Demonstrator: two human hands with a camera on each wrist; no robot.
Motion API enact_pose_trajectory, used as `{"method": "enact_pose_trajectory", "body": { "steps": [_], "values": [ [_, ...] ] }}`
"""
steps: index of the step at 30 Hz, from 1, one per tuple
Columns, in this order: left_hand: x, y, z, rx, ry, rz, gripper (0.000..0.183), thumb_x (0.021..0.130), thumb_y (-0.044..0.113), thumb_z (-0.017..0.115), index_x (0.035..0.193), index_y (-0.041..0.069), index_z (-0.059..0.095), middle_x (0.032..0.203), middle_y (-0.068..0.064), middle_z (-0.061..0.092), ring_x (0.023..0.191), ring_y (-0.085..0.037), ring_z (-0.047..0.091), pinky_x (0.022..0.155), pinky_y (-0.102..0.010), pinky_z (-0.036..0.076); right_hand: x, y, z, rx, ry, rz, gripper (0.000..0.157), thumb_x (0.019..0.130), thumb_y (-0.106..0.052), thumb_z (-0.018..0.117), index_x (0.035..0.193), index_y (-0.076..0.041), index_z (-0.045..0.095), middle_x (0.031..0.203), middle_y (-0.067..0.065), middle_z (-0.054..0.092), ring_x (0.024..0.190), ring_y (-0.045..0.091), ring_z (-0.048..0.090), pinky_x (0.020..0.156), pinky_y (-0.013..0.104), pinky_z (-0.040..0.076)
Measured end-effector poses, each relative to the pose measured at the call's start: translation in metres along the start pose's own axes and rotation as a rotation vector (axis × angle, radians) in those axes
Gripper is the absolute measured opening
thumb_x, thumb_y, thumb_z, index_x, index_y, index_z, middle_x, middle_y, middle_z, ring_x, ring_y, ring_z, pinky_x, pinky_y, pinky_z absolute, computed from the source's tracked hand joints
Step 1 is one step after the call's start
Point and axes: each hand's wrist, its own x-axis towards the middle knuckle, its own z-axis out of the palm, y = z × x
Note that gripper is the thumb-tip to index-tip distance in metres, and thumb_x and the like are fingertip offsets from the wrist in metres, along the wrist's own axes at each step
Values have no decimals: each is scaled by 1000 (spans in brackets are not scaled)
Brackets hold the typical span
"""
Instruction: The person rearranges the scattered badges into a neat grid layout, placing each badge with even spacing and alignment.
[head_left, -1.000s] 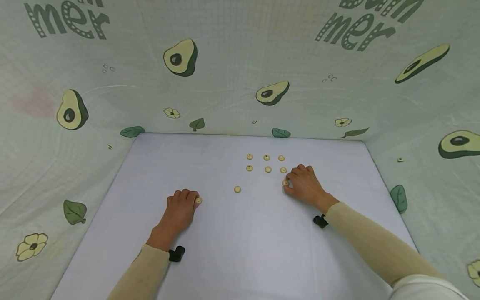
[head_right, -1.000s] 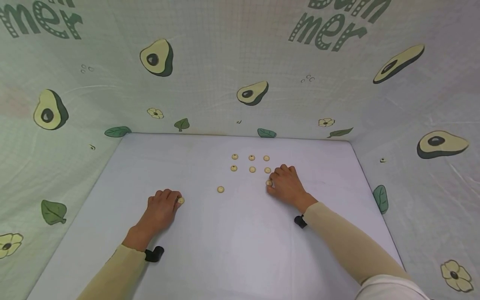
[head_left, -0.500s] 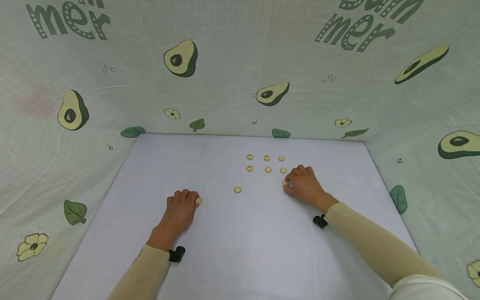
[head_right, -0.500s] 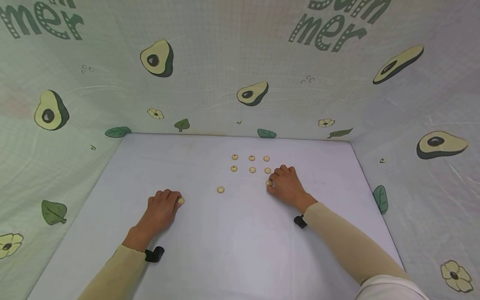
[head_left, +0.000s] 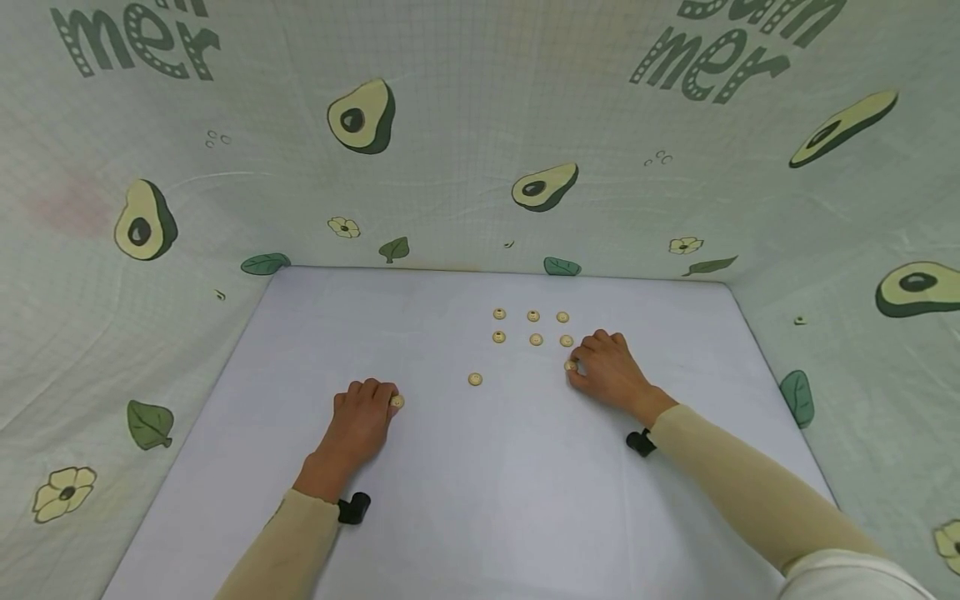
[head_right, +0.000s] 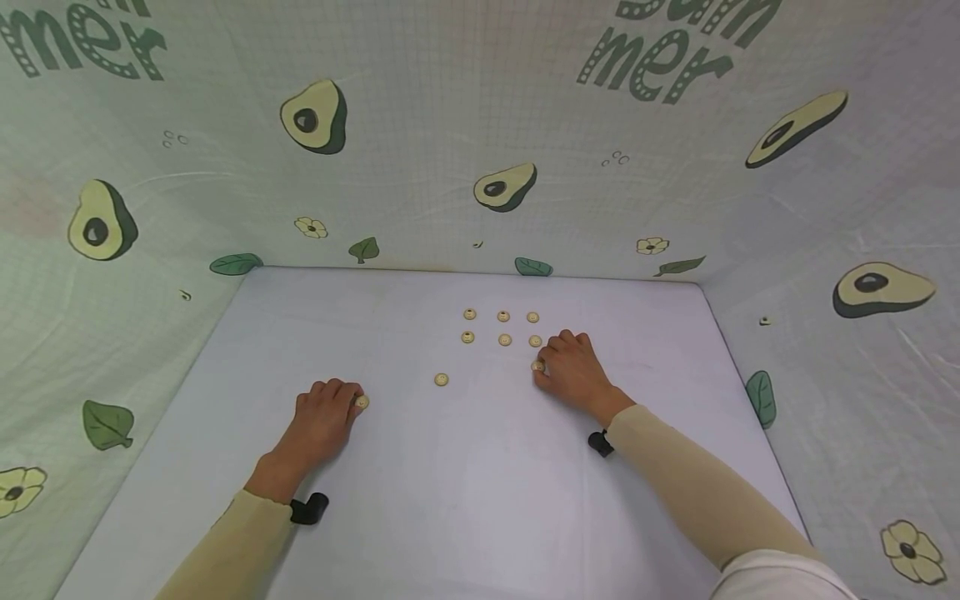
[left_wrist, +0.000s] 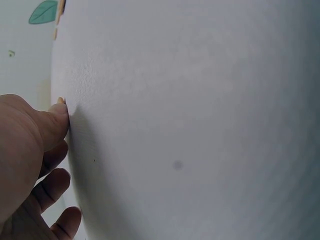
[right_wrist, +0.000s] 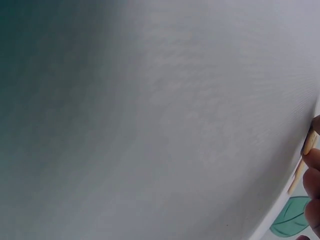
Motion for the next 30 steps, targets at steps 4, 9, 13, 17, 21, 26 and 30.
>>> {"method": "enact_pose_trajectory", "body": {
  "steps": [4, 9, 13, 17, 21, 26, 30],
  "values": [
    [-1, 1, -2, -4, -3, -3, 21, 101, 15, 72, 118, 5, 64, 108, -14, 62, 98, -34, 55, 85, -56, 47, 1, -1, 1, 0, -1, 0, 22, 95, -31, 73, 103, -10, 79, 106, 7, 73, 99, 27, 55, 93, 50, 40],
    [-1, 0, -2, -3, -9, -7, 22, 101, 15, 72, 118, 5, 64, 108, -14, 62, 99, -34, 55, 85, -56, 47, 0, -2, 1, -2, -1, 1, 22, 95, -30, 73, 103, -11, 79, 106, 7, 73, 99, 27, 54, 93, 50, 41],
    [-1, -1, -2, -5, -20, -14, 22, 101, 15, 72, 118, 5, 64, 109, -13, 62, 99, -33, 55, 86, -55, 47, 0, -2, 0, 0, -3, 9, 24, 96, -31, 71, 103, -9, 77, 105, 8, 72, 99, 28, 55, 94, 51, 41],
    [-1, -1, -1, -7, -25, -14, 22, 102, 16, 72, 119, 5, 63, 109, -13, 62, 100, -33, 54, 87, -55, 47, 2, -4, -2, 35, 18, 28, 27, 95, -30, 66, 106, -6, 74, 104, 10, 69, 102, 31, 56, 94, 53, 40],
    [-1, -2, 1, -5, -18, -8, 22, 102, 16, 72, 119, 5, 63, 109, -13, 62, 99, -33, 54, 86, -54, 47, 9, -9, -3, 74, 44, 45, 28, 97, -29, 64, 110, -5, 71, 105, 10, 68, 105, 32, 56, 95, 53, 40],
    [-1, -2, 1, -6, -9, -5, 22, 101, 16, 72, 118, 6, 64, 108, -12, 63, 98, -33, 55, 85, -55, 47, 22, -22, 3, 68, 62, 40, 28, 99, -30, 64, 111, -5, 71, 105, 10, 68, 104, 31, 54, 93, 51, 40],
    [-1, -2, 3, -21, 3, 9, 19, 102, 16, 72, 115, 6, 64, 105, -12, 62, 97, -34, 55, 83, -55, 47, 34, -40, 3, 63, 86, 14, 26, 100, -29, 66, 110, -6, 73, 104, 9, 69, 102, 31, 55, 91, 51, 41]
  ]
}}
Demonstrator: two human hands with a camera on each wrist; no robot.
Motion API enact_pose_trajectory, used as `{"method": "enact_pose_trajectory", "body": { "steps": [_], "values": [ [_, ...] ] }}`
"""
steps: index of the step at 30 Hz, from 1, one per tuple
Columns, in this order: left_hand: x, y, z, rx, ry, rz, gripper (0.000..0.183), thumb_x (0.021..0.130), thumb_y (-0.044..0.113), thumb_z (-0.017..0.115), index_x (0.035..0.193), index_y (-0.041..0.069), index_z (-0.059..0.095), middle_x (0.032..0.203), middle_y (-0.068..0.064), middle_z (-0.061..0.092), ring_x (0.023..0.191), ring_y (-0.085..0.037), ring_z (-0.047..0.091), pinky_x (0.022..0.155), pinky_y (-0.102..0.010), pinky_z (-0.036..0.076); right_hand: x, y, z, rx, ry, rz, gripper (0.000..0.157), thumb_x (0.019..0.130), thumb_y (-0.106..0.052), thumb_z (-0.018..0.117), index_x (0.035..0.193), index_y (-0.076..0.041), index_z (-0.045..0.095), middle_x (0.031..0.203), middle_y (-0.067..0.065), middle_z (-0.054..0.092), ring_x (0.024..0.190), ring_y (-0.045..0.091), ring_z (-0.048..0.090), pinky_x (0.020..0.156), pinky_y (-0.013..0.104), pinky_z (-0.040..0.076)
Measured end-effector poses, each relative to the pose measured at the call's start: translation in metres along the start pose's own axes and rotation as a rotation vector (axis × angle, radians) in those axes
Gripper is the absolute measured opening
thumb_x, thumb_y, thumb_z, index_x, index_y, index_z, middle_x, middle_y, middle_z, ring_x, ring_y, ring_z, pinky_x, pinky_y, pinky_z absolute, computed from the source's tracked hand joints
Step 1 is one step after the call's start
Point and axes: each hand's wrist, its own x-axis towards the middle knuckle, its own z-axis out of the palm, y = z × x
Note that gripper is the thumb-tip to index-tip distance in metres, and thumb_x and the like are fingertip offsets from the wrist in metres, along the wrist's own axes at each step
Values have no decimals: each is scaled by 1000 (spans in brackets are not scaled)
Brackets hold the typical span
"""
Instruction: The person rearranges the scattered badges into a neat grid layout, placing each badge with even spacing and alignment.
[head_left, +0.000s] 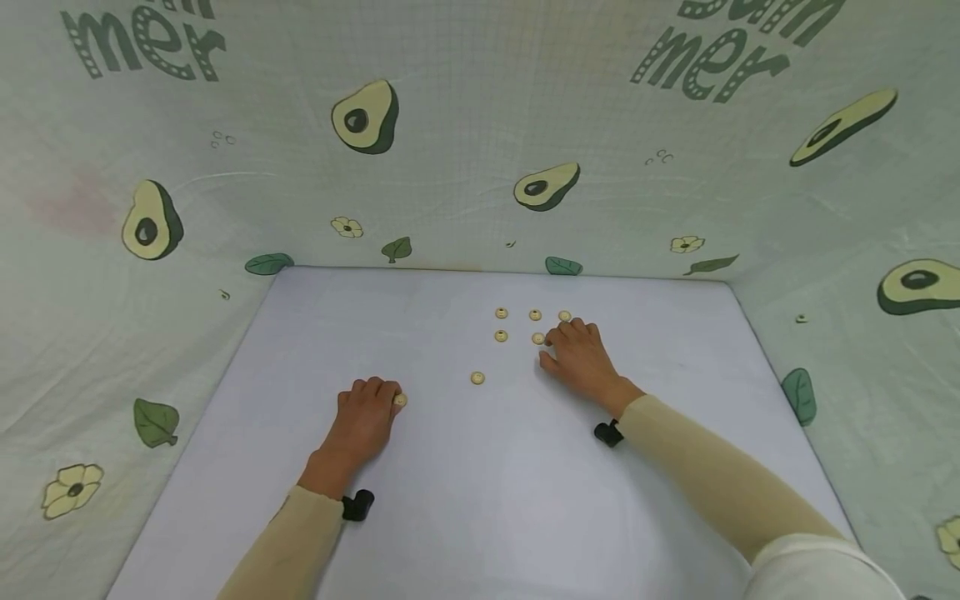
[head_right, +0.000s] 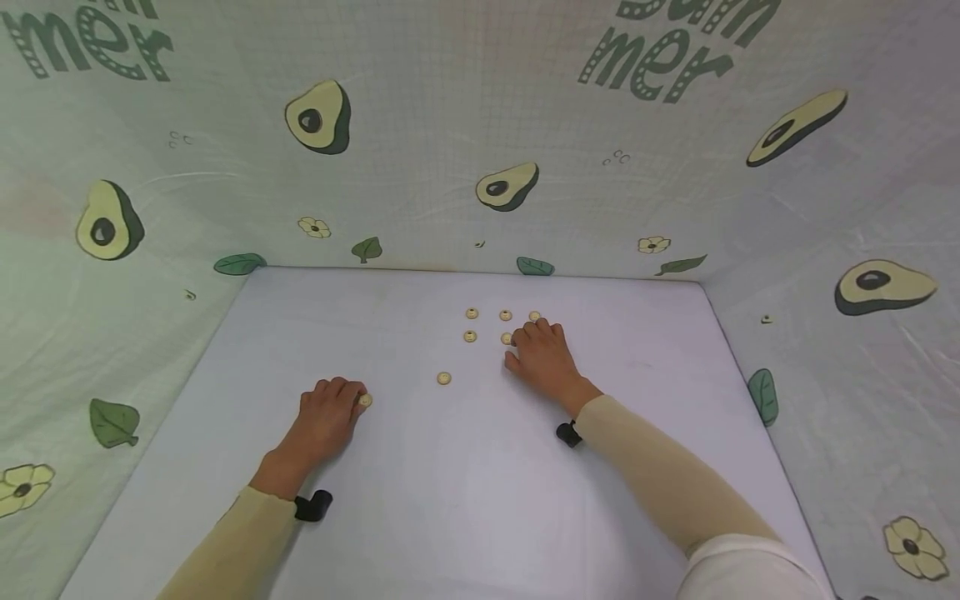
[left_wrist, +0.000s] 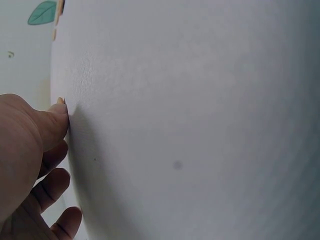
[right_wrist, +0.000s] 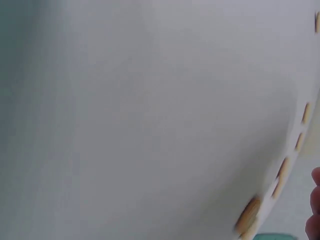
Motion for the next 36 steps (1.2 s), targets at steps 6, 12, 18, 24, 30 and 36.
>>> {"method": "enact_pose_trajectory", "body": {
  "steps": [6, 12, 18, 24, 30, 36],
  "values": [
    [1, -1, 3, 8, 11, 13, 19, 101, 17, 72, 114, 6, 63, 105, -12, 62, 97, -35, 55, 82, -56, 48, 16, -36, 4, -21, -35, -57, 27, 102, -32, 63, 111, -8, 73, 106, 6, 68, 105, 29, 56, 93, 49, 41],
    [2, -3, 3, 35, 43, 51, 20, 100, 16, 74, 113, 5, 62, 104, -13, 61, 94, -34, 54, 79, -55, 48, 22, -66, 15, -25, -66, -139, 30, 103, -36, 64, 113, -9, 73, 107, 5, 67, 103, 26, 55, 95, 47, 43],
    [3, -2, 1, 75, 45, 74, 19, 100, 17, 74, 110, 6, 62, 103, -14, 62, 95, -35, 55, 79, -54, 47, 25, -83, 26, -33, -87, -196, 36, 105, -45, 63, 112, -11, 72, 109, 3, 67, 103, 24, 53, 92, 44, 42],
    [3, -1, 0, 88, 62, 87, 17, 100, 16, 74, 107, 5, 64, 102, -15, 63, 94, -36, 56, 77, -56, 48, 29, -94, 29, -58, -103, -221, 34, 105, -45, 62, 107, -12, 71, 104, 1, 66, 100, 23, 51, 90, 42, 41],
    [4, -1, 1, 98, 47, 80, 16, 101, 16, 73, 108, 5, 63, 103, -15, 63, 95, -36, 56, 78, -55, 48, 29, -97, 28, -75, -116, -230, 34, 103, -46, 65, 102, -13, 71, 100, 0, 65, 97, 22, 50, 90, 42, 41],
    [3, 0, 0, 99, 27, 63, 20, 100, 17, 74, 110, 4, 63, 105, -15, 64, 98, -37, 57, 79, -57, 49, 28, -97, 27, -35, -125, -246, 23, 104, -34, 64, 107, -13, 73, 105, 0, 67, 98, 21, 50, 89, 41, 41]
  ]
}}
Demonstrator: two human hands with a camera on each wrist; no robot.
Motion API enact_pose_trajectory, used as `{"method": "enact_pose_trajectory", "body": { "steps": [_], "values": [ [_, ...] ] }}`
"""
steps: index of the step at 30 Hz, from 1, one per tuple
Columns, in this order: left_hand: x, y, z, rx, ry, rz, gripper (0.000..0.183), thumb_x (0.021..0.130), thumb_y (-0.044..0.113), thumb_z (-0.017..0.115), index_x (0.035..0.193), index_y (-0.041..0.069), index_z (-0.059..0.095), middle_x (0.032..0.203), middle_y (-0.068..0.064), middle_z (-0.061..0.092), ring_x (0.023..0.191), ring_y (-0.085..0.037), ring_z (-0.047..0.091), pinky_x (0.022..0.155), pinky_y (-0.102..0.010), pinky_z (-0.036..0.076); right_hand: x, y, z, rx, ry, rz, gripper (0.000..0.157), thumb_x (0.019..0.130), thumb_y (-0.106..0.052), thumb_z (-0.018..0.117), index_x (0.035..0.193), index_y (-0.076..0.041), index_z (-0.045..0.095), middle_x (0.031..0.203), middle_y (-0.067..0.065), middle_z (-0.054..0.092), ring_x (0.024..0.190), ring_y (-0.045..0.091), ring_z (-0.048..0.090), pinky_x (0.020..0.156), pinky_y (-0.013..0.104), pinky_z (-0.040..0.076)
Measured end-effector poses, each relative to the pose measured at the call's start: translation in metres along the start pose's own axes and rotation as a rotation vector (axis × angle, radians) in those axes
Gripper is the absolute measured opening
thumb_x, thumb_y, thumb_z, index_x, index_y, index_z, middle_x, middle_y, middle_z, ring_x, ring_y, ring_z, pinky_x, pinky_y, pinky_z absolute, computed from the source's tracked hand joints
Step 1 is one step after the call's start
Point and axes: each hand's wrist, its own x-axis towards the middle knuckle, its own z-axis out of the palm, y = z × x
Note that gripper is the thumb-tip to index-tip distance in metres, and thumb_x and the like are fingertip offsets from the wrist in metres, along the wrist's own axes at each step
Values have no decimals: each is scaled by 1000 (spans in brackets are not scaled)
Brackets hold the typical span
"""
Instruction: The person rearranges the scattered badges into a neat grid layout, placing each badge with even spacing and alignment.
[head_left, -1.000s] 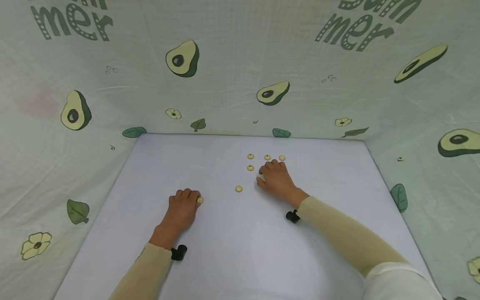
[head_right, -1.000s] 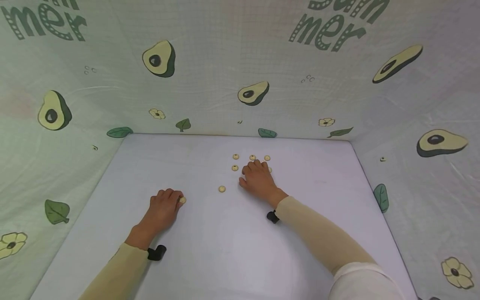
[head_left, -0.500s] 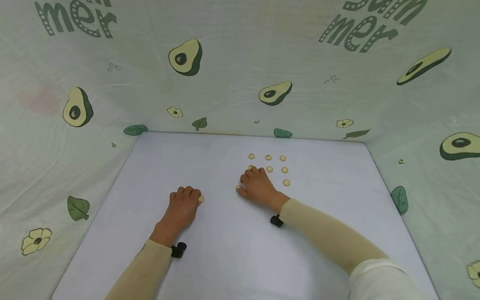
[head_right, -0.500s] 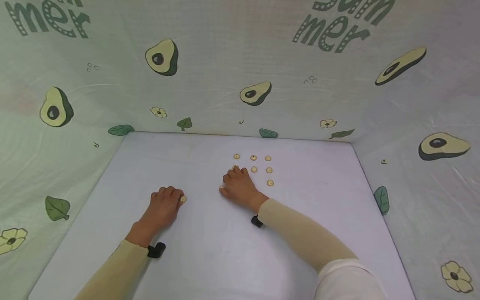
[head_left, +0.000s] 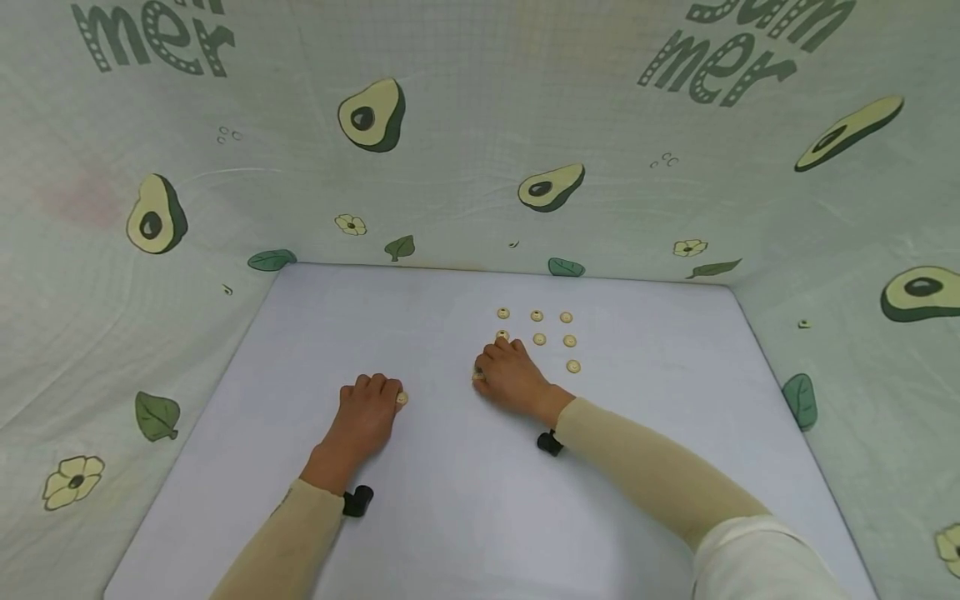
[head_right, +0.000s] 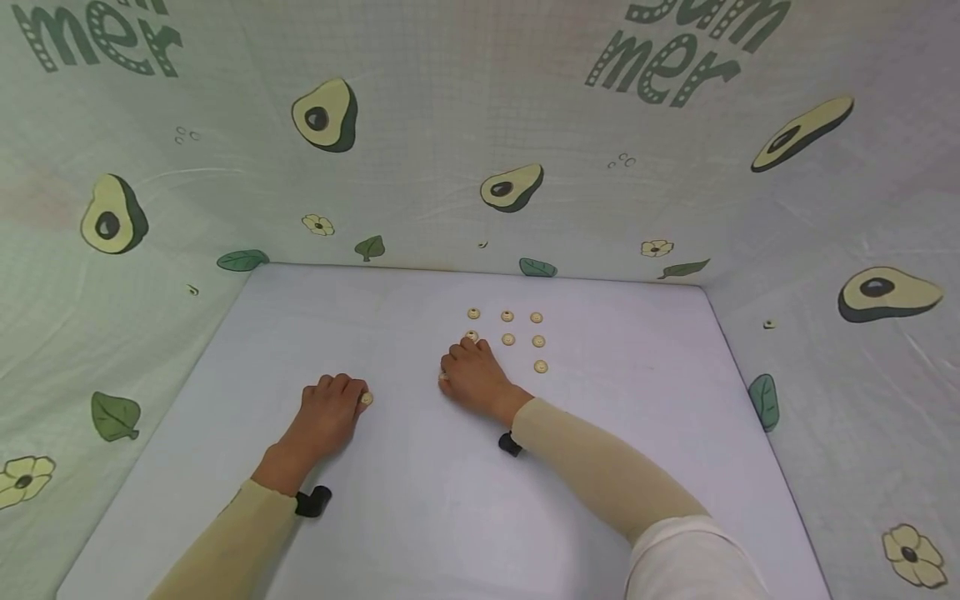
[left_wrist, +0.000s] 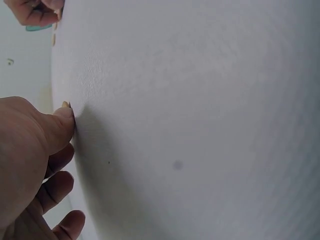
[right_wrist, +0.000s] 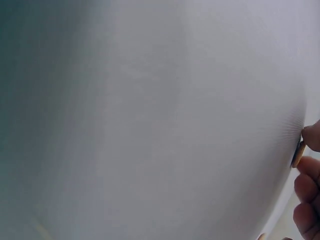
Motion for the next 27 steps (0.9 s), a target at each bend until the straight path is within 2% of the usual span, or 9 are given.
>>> {"method": "enact_pose_trajectory", "body": {
  "steps": [5, 9, 12, 14, 18, 23, 27],
  "values": [
    [1, 1, 0, -4, -26, -15, 20, 101, 18, 73, 112, 4, 63, 106, -15, 63, 99, -36, 56, 81, -56, 48, -2, -1, -3, 45, -4, 47, 25, 103, -32, 65, 113, -11, 72, 110, 3, 67, 104, 23, 51, 93, 44, 41],
    [0, 1, -1, -7, -18, -11, 21, 101, 17, 73, 111, 4, 62, 104, -15, 62, 97, -36, 55, 80, -55, 48, -2, 0, -3, 19, 7, 76, 27, 103, -37, 66, 102, -11, 72, 100, 2, 64, 99, 23, 50, 91, 44, 41],
    [-1, 2, -2, -10, -4, -6, 21, 100, 17, 74, 110, 4, 61, 102, -15, 61, 94, -35, 54, 78, -55, 48, -2, 0, -5, 46, -14, 50, 22, 103, -33, 67, 102, -12, 73, 101, 2, 66, 98, 23, 50, 90, 43, 41],
    [-1, 2, -2, -13, 3, -3, 20, 100, 16, 74, 110, 4, 62, 101, -15, 61, 94, -35, 54, 78, -55, 48, -3, 1, -6, 84, -38, 20, 17, 102, -27, 67, 109, -13, 74, 105, 2, 67, 100, 22, 50, 91, 43, 41],
    [-1, 2, -2, -19, 6, -4, 20, 99, 15, 74, 109, 4, 62, 101, -14, 61, 92, -34, 54, 77, -54, 48, -5, 1, -7, 111, -65, -7, 25, 99, -24, 67, 122, -13, 72, 115, 3, 66, 105, 22, 50, 92, 43, 40],
    [-1, 3, -3, -20, -9, -15, 19, 100, 15, 74, 110, 4, 62, 102, -14, 61, 93, -34, 54, 77, -54, 48, -4, 2, -6, 60, -34, 34, 29, 102, -37, 67, 114, -11, 73, 112, 3, 67, 105, 23, 51, 90, 42, 40],
    [-1, 3, -3, -25, -23, -27, 20, 100, 15, 73, 112, 4, 62, 104, -15, 62, 95, -35, 54, 79, -55, 48, -4, 2, -5, 56, -34, 22, 24, 102, -34, 68, 111, -11, 74, 110, 3, 68, 103, 23, 51, 90, 43, 41]
  ]
}}
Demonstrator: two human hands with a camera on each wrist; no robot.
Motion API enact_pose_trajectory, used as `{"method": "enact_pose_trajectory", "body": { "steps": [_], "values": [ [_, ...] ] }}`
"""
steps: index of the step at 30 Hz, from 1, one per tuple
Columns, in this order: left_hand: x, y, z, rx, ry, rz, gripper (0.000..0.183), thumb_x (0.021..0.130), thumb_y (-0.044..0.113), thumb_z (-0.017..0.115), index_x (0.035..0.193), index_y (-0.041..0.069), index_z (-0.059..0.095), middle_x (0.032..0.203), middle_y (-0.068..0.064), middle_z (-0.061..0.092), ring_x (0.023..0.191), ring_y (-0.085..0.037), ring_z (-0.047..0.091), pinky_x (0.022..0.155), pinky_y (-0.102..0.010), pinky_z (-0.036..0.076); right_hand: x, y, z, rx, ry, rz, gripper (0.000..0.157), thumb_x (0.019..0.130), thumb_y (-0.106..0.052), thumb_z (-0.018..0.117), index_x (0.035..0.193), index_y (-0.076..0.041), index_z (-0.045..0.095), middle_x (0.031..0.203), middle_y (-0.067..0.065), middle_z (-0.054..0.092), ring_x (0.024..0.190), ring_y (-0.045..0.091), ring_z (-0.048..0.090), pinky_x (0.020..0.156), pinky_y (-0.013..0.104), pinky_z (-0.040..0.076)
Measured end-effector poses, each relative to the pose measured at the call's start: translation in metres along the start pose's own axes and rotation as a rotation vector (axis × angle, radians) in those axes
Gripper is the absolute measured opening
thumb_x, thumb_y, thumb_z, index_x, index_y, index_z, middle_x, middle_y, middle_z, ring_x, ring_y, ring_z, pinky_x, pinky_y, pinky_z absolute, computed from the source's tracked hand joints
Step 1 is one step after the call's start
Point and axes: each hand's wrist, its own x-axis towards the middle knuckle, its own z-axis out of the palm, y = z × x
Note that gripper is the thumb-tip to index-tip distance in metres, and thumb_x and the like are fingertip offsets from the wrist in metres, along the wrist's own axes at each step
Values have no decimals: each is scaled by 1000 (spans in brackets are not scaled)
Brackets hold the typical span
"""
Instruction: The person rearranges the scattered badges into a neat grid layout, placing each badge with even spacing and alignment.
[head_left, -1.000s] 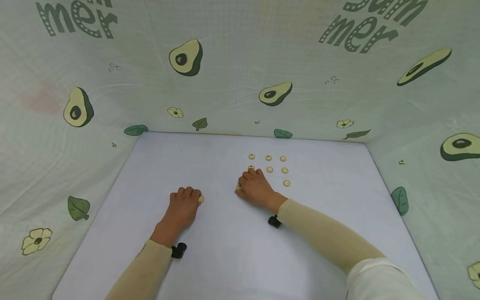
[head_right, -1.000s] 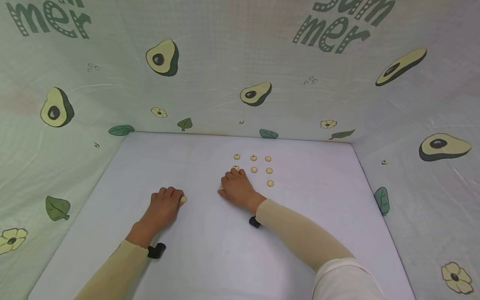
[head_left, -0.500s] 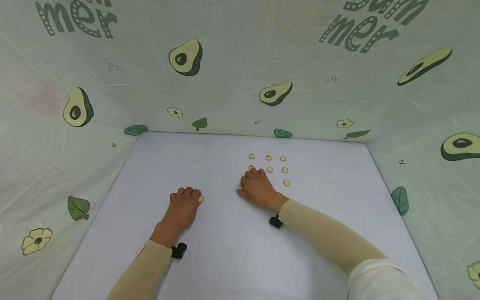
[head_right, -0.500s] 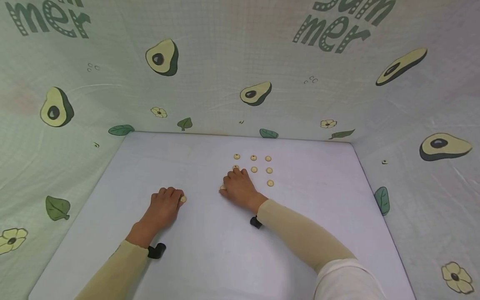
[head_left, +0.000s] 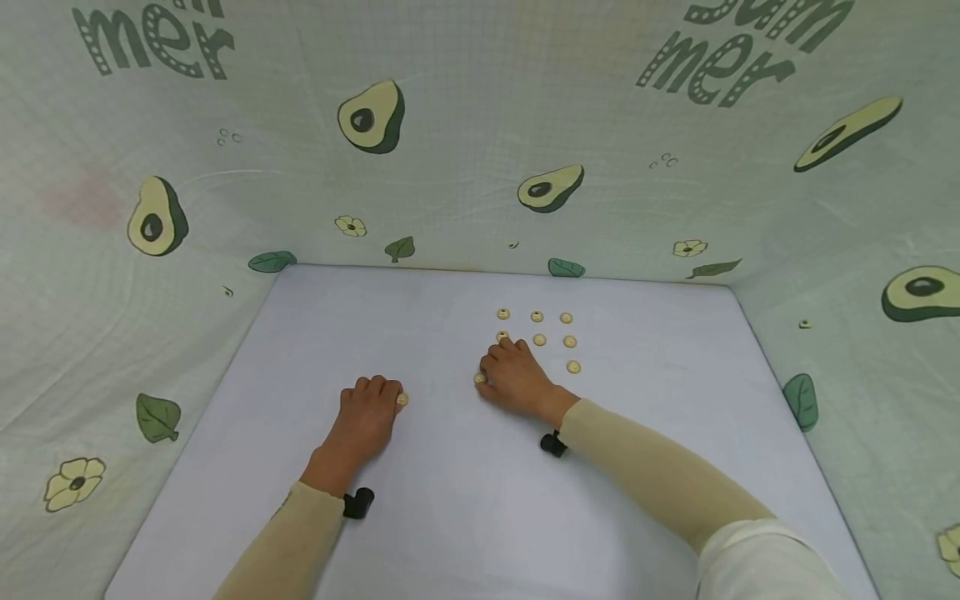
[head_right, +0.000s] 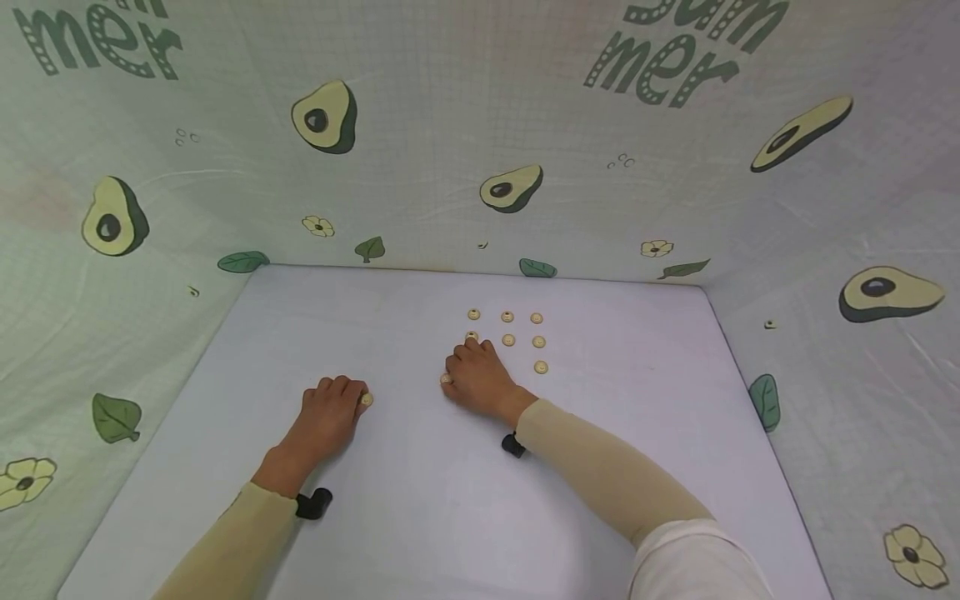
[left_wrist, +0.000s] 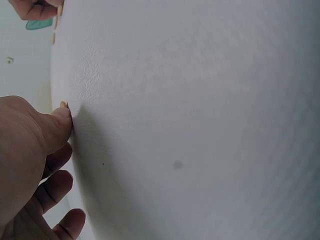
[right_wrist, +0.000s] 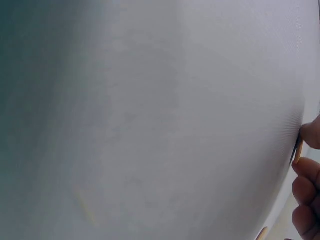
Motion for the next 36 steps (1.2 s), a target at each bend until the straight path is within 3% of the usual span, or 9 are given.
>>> {"method": "enact_pose_trajectory", "body": {
  "steps": [4, 10, 25, 36],
  "values": [
    [0, 0, 0, -5, -2, -6, 20, 100, 14, 73, 113, 4, 62, 106, -15, 62, 97, -36, 55, 80, -56, 48, -1, 1, 0, 10, -1, -21, 22, 101, -29, 67, 115, -12, 74, 113, 3, 68, 105, 23, 51, 92, 43, 42],
    [0, 1, 1, -6, 12, -4, 21, 99, 14, 74, 114, 3, 63, 107, -16, 63, 98, -36, 55, 80, -56, 48, -2, 3, 0, 4, 40, 4, 26, 100, -35, 70, 111, -12, 74, 109, 2, 67, 103, 22, 50, 89, 41, 40],
    [-1, 0, 0, -10, -7, -12, 21, 100, 14, 74, 115, 3, 63, 107, -15, 63, 99, -36, 55, 82, -56, 48, -2, 2, 0, -30, 57, -36, 27, 99, -41, 74, 105, -15, 77, 102, 0, 68, 101, 21, 52, 89, 41, 40],
    [-1, -1, 1, -11, -4, -11, 22, 100, 14, 73, 115, 3, 63, 107, -15, 63, 97, -35, 55, 81, -56, 48, 3, 0, -2, -26, 45, -29, 20, 97, -32, 72, 105, -14, 75, 102, -1, 67, 96, 20, 49, 88, 40, 41]
  ]
}}
